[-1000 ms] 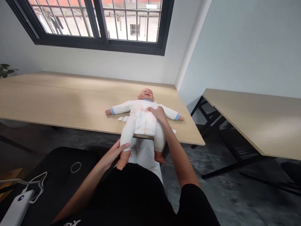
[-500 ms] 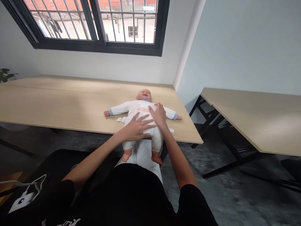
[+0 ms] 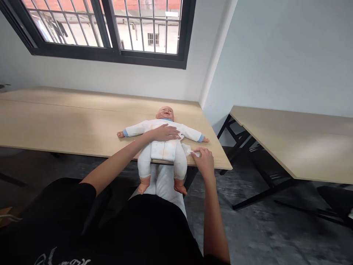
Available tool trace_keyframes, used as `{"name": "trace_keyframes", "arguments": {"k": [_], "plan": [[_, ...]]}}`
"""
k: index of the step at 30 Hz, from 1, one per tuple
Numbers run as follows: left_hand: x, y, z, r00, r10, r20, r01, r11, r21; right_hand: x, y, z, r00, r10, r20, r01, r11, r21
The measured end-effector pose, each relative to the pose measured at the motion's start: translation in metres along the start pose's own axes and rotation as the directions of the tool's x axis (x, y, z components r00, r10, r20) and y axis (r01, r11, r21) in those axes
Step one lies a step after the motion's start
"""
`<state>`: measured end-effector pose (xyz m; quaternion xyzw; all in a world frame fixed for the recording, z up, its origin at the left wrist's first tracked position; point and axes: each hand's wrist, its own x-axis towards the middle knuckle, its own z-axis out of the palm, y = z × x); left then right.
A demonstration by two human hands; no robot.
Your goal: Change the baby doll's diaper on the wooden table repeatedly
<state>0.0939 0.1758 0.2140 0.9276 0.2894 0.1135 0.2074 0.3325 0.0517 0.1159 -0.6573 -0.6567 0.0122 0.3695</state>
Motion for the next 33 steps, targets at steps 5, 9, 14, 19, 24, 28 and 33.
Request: {"name": "trace_keyframes", "arguments": {"k": [5,9,14,19,24,28,33], "plan": [[0.001,-0.005,0.003,1.0,-0.009,-0.008,0.009,1.0,0.015,0.002,-0.007,-0.003,0.999,0.045,0.006,-0.046,0.997,0.065],[0.0,-0.007,0.006,1.0,-0.005,-0.003,0.005,1.0,0.015,0.016,-0.017,-0.009,0.981,0.187,-0.044,-0.16,0.923,0.35],[0.004,-0.012,0.008,0.997,0.002,-0.076,-0.006,0.998,-0.06,0.055,-0.046,-0.018,0.94,0.318,-0.126,-0.166,0.746,0.645],[0.007,-0.02,0.01,0.98,0.008,-0.2,-0.047,0.98,-0.193,0.076,-0.106,-0.002,0.964,0.258,-0.072,-0.162,0.775,0.611],[0.006,-0.034,0.012,0.95,0.013,-0.312,-0.148,0.899,-0.411,0.066,-0.153,0.025,0.983,0.159,-0.094,-0.103,0.894,0.437],[0.004,-0.043,0.015,0.931,0.036,-0.364,-0.251,0.787,-0.564,0.057,-0.162,0.036,0.993,0.084,-0.084,-0.063,0.972,0.228],[0.006,-0.041,0.016,0.901,-0.046,-0.432,-0.273,0.713,-0.646,0.048,-0.171,0.043,1.0,0.018,0.011,-0.016,0.986,-0.164]]}}
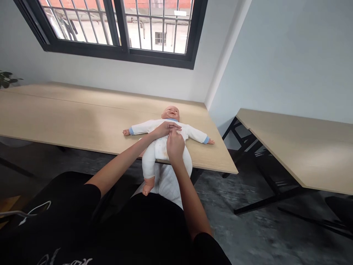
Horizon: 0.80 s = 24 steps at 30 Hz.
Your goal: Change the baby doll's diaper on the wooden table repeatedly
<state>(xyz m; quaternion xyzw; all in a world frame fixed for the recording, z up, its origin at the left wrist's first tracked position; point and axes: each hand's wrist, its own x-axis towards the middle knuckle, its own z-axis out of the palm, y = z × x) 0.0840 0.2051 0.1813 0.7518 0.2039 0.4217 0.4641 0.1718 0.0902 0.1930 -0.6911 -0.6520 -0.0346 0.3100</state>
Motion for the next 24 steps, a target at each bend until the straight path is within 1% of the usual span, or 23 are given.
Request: {"name": "trace_keyframes", "arguments": {"k": [1,2,3,4,5,6,7,8,9,10,11,12,13,15,19,22,24], "plan": [[-0.001,0.002,0.0,0.998,0.003,-0.059,-0.003,1.0,-0.003,-0.003,-0.003,0.002,1.0,-0.018,0.001,0.018,0.998,-0.053],[-0.003,0.004,0.0,0.989,0.007,-0.15,-0.006,1.0,0.011,-0.006,-0.005,0.004,0.999,-0.04,-0.003,0.039,0.995,-0.089],[-0.006,0.006,-0.001,0.964,0.015,-0.265,-0.004,0.999,0.044,-0.01,-0.007,0.006,0.998,-0.064,-0.01,0.063,0.992,-0.106],[-0.012,0.008,-0.003,0.923,0.027,-0.383,0.009,0.996,0.092,-0.014,-0.009,0.009,0.995,-0.094,-0.019,0.091,0.99,-0.108],[-0.02,0.009,-0.006,0.871,0.043,-0.489,0.035,0.988,0.149,-0.018,-0.009,0.012,0.992,-0.124,-0.033,0.12,0.988,-0.099],[-0.031,0.009,-0.01,0.824,0.055,-0.564,0.074,0.976,0.203,-0.022,-0.008,0.014,0.987,-0.152,-0.05,0.147,0.986,-0.083],[-0.043,0.009,-0.015,0.795,0.061,-0.603,0.117,0.961,0.251,-0.024,-0.006,0.016,0.982,-0.173,-0.071,0.169,0.984,-0.062],[-0.057,0.008,-0.02,0.779,0.06,-0.624,0.165,0.941,0.296,-0.026,-0.004,0.018,0.978,-0.188,-0.09,0.185,0.982,-0.041],[-0.072,0.006,-0.025,0.771,0.054,-0.634,0.219,0.913,0.343,-0.028,-0.002,0.019,0.975,-0.197,-0.106,0.195,0.98,-0.025],[-0.086,0.004,-0.03,0.788,0.034,-0.615,0.279,0.87,0.406,-0.029,0.0,0.019,0.973,-0.198,-0.117,0.198,0.98,-0.015],[-0.098,0.002,-0.035,0.818,0.01,-0.575,0.335,0.805,0.49,-0.029,0.001,0.02,0.973,-0.197,-0.122,0.197,0.98,-0.01],[-0.109,0.001,-0.039,0.854,-0.025,-0.519,0.365,0.74,0.565,-0.028,0.002,0.02,0.973,-0.196,-0.122,0.197,0.98,-0.007],[-0.117,0.0,-0.042,0.878,-0.057,-0.476,0.377,0.694,0.613,-0.028,0.002,0.02,0.973,-0.198,-0.12,0.198,0.98,-0.005],[-0.126,0.002,-0.047,0.902,-0.107,-0.417,0.386,0.63,0.674,-0.027,0.002,0.019,0.972,-0.203,-0.115,0.204,0.979,-0.001],[-0.127,0.01,-0.049,0.895,-0.154,-0.42,0.431,0.547,0.717,-0.027,0.001,0.017,0.974,-0.192,-0.121,0.194,0.981,-0.002],[-0.129,0.014,-0.05,0.866,-0.207,-0.454,0.495,0.479,0.725,-0.028,0.001,0.017,0.975,-0.192,-0.116,0.192,0.981,-0.006],[-0.132,0.016,-0.053,0.838,-0.244,-0.488,0.542,0.474,0.694,-0.028,0.002,0.017,0.976,-0.184,-0.117,0.184,0.983,-0.011]]}}
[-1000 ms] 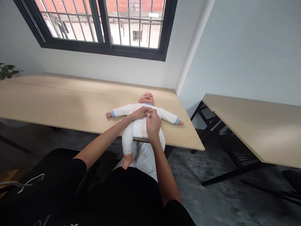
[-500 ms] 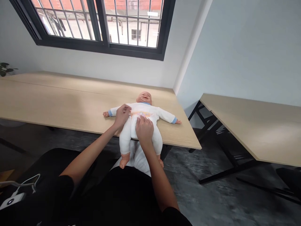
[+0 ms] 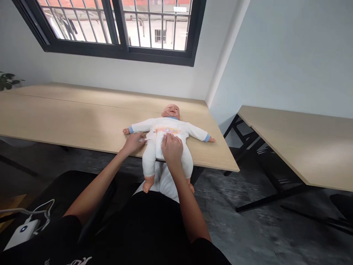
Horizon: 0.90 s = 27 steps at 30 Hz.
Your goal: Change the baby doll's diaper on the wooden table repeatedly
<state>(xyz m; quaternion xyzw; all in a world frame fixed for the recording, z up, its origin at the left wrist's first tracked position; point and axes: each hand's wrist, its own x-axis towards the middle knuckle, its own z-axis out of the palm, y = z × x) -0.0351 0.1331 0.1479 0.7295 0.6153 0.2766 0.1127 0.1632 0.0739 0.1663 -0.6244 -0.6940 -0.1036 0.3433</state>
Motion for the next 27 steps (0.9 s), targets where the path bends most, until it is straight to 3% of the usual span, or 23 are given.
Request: {"name": "trace_keyframes", "arguments": {"k": [5,11,17,20,22,24,27], "plan": [[0.002,-0.011,-0.011,0.994,-0.113,0.012,0.111,0.938,-0.328,0.001,0.001,0.0,1.0,0.01,-0.019,-0.01,1.0,0.016],[0.001,0.0,-0.029,0.992,-0.114,0.052,0.117,0.684,-0.72,-0.002,-0.002,-0.001,0.999,0.042,0.0,-0.042,0.998,0.052],[0.013,0.036,-0.039,0.991,-0.119,0.064,0.112,0.463,-0.879,0.003,-0.011,-0.013,0.995,0.068,0.079,-0.071,0.997,0.034],[0.021,0.04,-0.046,0.976,-0.192,0.106,0.155,0.267,-0.951,0.013,-0.004,-0.021,0.981,0.117,0.154,-0.122,0.992,0.022],[0.022,0.038,-0.048,0.963,-0.233,0.136,0.183,0.192,-0.964,0.017,0.001,-0.021,0.972,0.133,0.192,-0.141,0.99,0.026],[0.021,0.04,-0.044,0.963,-0.243,0.12,0.173,0.207,-0.963,0.018,0.001,-0.017,0.972,0.11,0.207,-0.116,0.993,0.016],[0.017,0.054,-0.029,0.987,-0.161,0.011,0.069,0.358,-0.931,0.014,-0.009,-0.003,0.984,0.061,0.167,-0.055,0.998,-0.038]]}}
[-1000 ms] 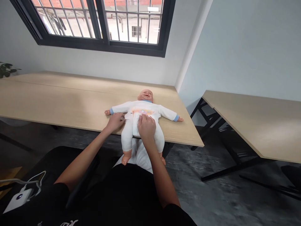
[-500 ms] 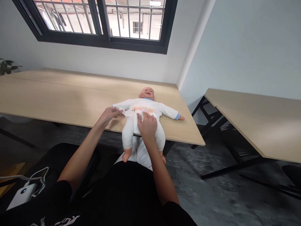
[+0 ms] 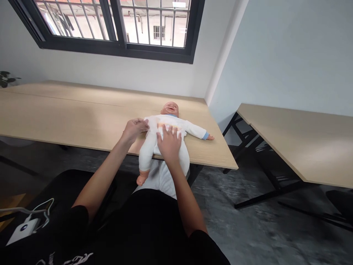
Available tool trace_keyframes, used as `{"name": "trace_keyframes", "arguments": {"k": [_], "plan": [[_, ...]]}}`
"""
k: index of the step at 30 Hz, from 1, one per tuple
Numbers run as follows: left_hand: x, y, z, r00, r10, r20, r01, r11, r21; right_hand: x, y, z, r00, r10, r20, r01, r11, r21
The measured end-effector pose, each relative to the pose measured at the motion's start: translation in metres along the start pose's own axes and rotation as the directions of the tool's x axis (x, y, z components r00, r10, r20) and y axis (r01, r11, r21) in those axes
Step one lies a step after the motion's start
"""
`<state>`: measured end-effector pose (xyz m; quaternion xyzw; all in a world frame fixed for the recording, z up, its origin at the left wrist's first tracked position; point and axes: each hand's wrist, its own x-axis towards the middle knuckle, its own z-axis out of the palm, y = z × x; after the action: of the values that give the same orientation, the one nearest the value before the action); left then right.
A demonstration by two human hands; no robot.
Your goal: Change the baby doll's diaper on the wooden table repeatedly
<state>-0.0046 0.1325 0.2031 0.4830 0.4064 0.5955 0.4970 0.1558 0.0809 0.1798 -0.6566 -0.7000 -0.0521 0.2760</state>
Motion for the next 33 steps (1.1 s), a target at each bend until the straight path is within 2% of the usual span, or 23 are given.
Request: {"name": "trace_keyframes", "arguments": {"k": [3,7,15,19,23,26,28,30,33], "plan": [[-0.003,-0.009,0.024,0.985,0.16,0.069,-0.17,0.97,0.176,-0.003,-0.014,0.01,0.999,0.006,-0.047,-0.009,0.999,-0.053],[0.0,-0.013,0.041,0.961,0.258,0.101,-0.277,0.899,0.34,-0.003,-0.021,0.011,1.0,0.007,-0.014,-0.008,0.996,-0.09],[0.0,-0.016,0.039,0.945,0.234,0.227,-0.325,0.731,0.6,-0.005,-0.025,0.014,0.999,-0.026,0.039,0.031,0.991,-0.13],[-0.001,-0.021,0.035,0.941,0.234,0.243,-0.333,0.76,0.558,-0.007,-0.022,0.009,0.995,-0.05,0.082,0.059,0.992,-0.108],[-0.005,-0.021,0.033,0.939,0.229,0.256,-0.339,0.74,0.58,-0.014,-0.008,-0.006,0.977,-0.164,0.137,0.164,0.986,0.011],[-0.011,-0.019,0.035,0.93,0.241,0.277,-0.367,0.655,0.661,-0.021,0.012,-0.018,0.969,-0.225,0.107,0.2,0.959,0.201],[-0.016,-0.019,0.037,0.909,0.262,0.325,-0.418,0.56,0.715,-0.025,0.027,-0.023,0.985,-0.173,0.029,0.154,0.934,0.322],[-0.021,-0.019,0.04,0.883,0.279,0.377,-0.467,0.463,0.753,-0.027,0.044,-0.025,0.997,-0.065,-0.046,0.078,0.913,0.4],[-0.03,-0.022,0.044,0.857,0.292,0.424,-0.508,0.342,0.791,-0.029,0.065,-0.023,0.995,0.059,-0.076,-0.017,0.885,0.465]]}}
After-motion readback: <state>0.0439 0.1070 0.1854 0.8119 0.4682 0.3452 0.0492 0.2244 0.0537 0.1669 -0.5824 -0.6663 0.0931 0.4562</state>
